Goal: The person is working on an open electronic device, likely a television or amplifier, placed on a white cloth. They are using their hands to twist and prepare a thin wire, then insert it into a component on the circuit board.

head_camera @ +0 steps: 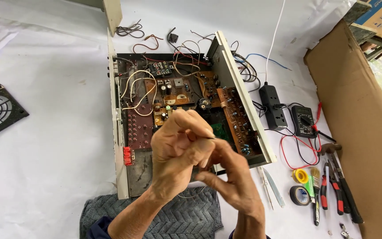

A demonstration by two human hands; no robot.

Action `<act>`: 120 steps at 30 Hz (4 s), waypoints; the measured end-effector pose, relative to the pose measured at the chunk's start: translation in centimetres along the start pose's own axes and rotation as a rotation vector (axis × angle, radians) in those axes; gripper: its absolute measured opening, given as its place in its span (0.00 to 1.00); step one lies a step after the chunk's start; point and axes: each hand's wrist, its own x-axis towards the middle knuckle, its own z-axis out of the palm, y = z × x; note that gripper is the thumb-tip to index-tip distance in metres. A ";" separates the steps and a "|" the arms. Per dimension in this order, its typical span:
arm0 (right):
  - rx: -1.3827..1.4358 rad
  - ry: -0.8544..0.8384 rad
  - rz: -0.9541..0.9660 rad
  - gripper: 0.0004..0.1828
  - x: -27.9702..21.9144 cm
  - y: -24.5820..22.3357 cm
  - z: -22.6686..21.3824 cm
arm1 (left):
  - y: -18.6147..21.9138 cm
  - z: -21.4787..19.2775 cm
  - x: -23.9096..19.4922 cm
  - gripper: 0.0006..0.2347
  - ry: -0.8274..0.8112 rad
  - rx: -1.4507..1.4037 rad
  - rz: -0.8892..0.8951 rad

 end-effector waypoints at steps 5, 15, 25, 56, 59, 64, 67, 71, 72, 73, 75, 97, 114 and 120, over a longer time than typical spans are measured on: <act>0.045 0.002 0.062 0.21 0.3 0.0 0.9 | 0.9 0.1 0.5 0.03 0.055 -0.137 -0.032; 0.253 0.563 -0.098 0.05 -0.2 0.5 -1.7 | -0.2 0.2 -0.4 0.07 0.123 0.537 0.183; 0.617 0.851 -0.205 0.04 -0.4 0.0 -2.1 | -2.5 0.7 0.0 0.09 -0.396 0.922 -0.139; 0.559 0.613 0.070 0.06 0.2 2.3 -2.7 | -2.4 -3.1 1.9 0.05 0.234 -0.273 -0.146; 0.490 0.636 0.108 0.09 0.2 2.5 -2.7 | -2.0 -3.2 2.0 0.04 0.181 -0.365 -0.127; 0.469 0.645 0.096 0.09 0.3 2.8 -3.0 | -1.5 -3.5 1.9 0.05 0.239 -0.425 -0.124; 0.409 0.651 0.043 0.10 0.5 2.1 -2.8 | -1.2 -3.4 1.7 0.04 0.243 -0.352 -0.146; 0.359 0.664 0.017 0.09 -0.3 2.8 -4.0 | -1.0 -3.7 1.8 0.04 0.253 -0.275 -0.127; 0.511 0.636 -0.017 0.05 -0.5 3.1 -4.6 | -1.2 -3.7 1.7 0.04 0.248 -0.254 -0.109; 0.663 0.606 -0.051 0.04 -0.7 3.5 -5.2 | -1.3 -3.7 1.7 0.05 0.242 -0.232 -0.092; 0.737 0.684 -0.034 0.06 -0.5 2.5 -5.1 | -1.5 -3.6 1.5 0.06 0.233 -0.150 -0.053; 0.395 0.725 -0.124 0.05 -1.4 1.3 -2.4 | -0.8 0.7 0.2 0.04 -0.024 1.016 0.164; -0.357 0.785 -0.089 0.03 -0.9 0.7 -0.8 | -1.1 1.1 0.0 0.04 -0.208 1.163 0.210; -0.355 0.731 0.011 0.03 -0.9 0.6 -0.7 | -1.5 0.9 0.1 0.02 -0.232 1.145 0.201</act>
